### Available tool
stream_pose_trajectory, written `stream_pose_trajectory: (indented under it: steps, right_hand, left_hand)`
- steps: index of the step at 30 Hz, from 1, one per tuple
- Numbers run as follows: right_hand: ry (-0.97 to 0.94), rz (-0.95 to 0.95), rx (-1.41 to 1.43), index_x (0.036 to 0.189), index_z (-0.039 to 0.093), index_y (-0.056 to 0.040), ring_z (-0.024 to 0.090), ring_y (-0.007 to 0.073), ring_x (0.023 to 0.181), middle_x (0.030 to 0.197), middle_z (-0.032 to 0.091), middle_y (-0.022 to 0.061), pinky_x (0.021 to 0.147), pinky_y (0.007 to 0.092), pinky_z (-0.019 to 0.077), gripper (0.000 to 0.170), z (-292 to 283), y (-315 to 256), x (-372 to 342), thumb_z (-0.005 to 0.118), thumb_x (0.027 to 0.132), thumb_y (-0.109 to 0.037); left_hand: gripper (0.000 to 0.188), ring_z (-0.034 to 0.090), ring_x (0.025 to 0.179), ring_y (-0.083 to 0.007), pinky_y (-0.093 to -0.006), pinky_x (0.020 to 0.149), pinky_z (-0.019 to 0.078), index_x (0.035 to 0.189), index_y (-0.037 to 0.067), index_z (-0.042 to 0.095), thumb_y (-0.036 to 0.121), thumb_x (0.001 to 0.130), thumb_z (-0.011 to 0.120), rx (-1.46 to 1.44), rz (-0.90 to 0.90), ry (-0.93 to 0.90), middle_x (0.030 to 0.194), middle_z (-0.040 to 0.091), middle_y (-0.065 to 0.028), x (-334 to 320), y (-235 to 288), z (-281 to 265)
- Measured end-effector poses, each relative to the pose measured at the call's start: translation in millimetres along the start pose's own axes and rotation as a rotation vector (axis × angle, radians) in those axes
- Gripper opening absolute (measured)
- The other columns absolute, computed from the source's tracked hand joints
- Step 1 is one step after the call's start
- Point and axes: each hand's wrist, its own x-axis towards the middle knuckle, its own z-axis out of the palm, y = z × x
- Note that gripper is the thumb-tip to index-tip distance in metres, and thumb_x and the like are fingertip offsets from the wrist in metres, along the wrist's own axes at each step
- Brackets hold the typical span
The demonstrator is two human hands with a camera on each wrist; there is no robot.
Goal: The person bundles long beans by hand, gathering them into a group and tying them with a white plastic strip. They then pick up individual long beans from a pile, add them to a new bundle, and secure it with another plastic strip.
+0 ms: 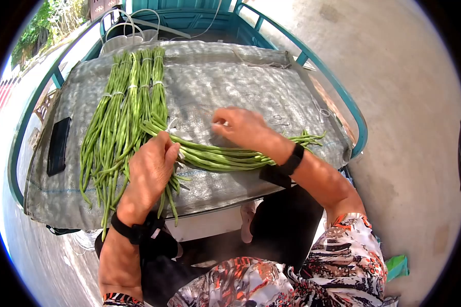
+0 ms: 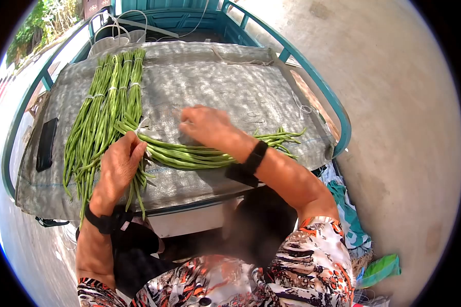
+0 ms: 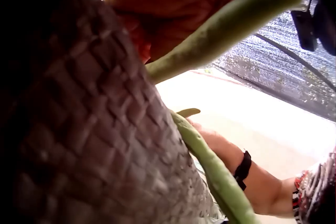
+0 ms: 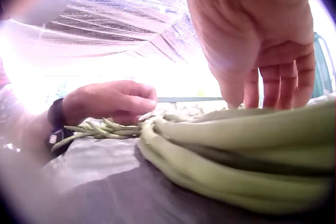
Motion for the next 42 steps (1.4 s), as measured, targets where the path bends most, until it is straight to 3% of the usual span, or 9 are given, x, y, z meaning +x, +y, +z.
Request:
stream_pose_trajectory:
  steps: [6,12,16,20,21,27,33,36,42]
  right_hand:
    - [0.305,0.324,-0.384,0.104,0.063,-0.0111,0.057,0.036,0.104,0.107,0.061,0.0142,0.085,0.0476,0.0451,0.023,-49,128,-57,0.059,0.082,-0.017]
    - [0.278,0.887,-0.473,0.118,0.057,-0.0128,0.051,0.0395,0.115,0.123,0.052,0.0192,0.093,0.048,0.0443,0.034,-70,263,-89,0.06,0.085,-0.02]
    - [0.239,0.77,-0.391,0.108,0.065,-0.0117,0.057,0.0321,0.109,0.11,0.063,0.016,0.091,0.0427,0.0467,0.026,-77,297,-92,0.063,0.083,-0.019]
    - [0.38,0.757,-0.235,0.098,0.069,-0.0086,0.065,0.0312,0.092,0.089,0.068,0.0146,0.081,0.0405,0.0493,0.022,-76,314,-100,0.064,0.078,-0.015]
    - [0.396,0.754,-0.2,0.096,0.069,-0.0082,0.066,0.0311,0.089,0.084,0.069,0.0145,0.079,0.04,0.0496,0.021,-76,313,-101,0.065,0.077,-0.015]
    - [0.486,0.66,-0.011,0.093,0.07,-0.0079,0.063,0.0195,0.07,0.071,0.065,0.0098,0.066,0.0348,0.0486,0.02,-77,255,-89,0.057,0.079,-0.014]
    - [0.218,0.486,0.507,0.099,0.069,-0.0053,0.051,0.013,0.06,0.067,0.056,0.0015,0.059,0.0351,0.0451,0.024,-65,126,-80,0.054,0.082,-0.011]
    - [0.041,0.264,0.491,0.103,0.067,-0.0031,0.057,0.0168,0.071,0.08,0.06,0.0052,0.068,0.0349,0.0478,0.026,-51,85,-79,0.061,0.083,-0.02]
    - [0.112,-0.275,0.017,0.112,0.062,-0.0027,0.057,0.0295,0.1,0.106,0.06,0.0165,0.09,0.0384,0.0448,0.046,-20,20,-81,0.073,0.075,-0.027]
  left_hand:
    - [0.028,0.057,0.073,-0.0331,-0.042,0.064,0.0456,0.107,0.007,0.054,0.004,0.08,0.061,0.024,0.218,0.057,0.086,0.056,-0.0151,-6,-4,0]
    - [0.039,0.056,0.079,-0.0299,-0.0394,0.072,0.0461,0.113,0.009,0.059,0.003,0.076,0.066,0.072,0.161,-0.001,0.09,0.05,-0.0125,-6,3,-1]
    - [0.046,0.053,0.096,-0.0315,-0.0392,0.08,0.0471,0.11,0.01,0.062,0.001,0.066,0.07,0.283,0.333,0.044,0.101,0.053,-0.0107,4,6,9]
    - [0.052,0.05,0.111,-0.0312,-0.047,0.101,0.0319,0.114,0.011,0.06,-0.001,0.064,0.066,0.374,0.558,-0.012,0.111,0.058,-0.0098,5,2,25]
    - [0.055,0.051,0.114,-0.028,-0.0512,0.106,0.0234,0.118,0.011,0.058,-0.001,0.065,0.065,0.329,0.553,-0.119,0.108,0.06,-0.0082,5,2,26]
    - [0.048,0.053,0.099,-0.0249,-0.0512,0.105,0.0273,0.111,0.01,0.059,0.001,0.065,0.065,0.357,0.607,-0.109,0.094,0.057,-0.0054,8,-3,36]
    - [0.036,0.055,0.091,-0.0251,-0.0523,0.104,0.0303,0.097,0.01,0.057,0.002,0.063,0.066,0.34,0.656,-0.109,0.085,0.055,-0.0049,14,-1,38]
    - [0.037,0.056,0.09,-0.0249,-0.0527,0.104,0.0299,0.098,0.01,0.055,0.002,0.063,0.066,0.353,0.653,-0.114,0.084,0.055,-0.0042,16,-1,39]
    - [0.039,0.057,0.092,-0.0234,-0.0521,0.106,0.0258,0.1,0.012,0.056,0.004,0.064,0.069,0.357,0.631,-0.041,0.084,0.055,-0.0027,16,13,26]
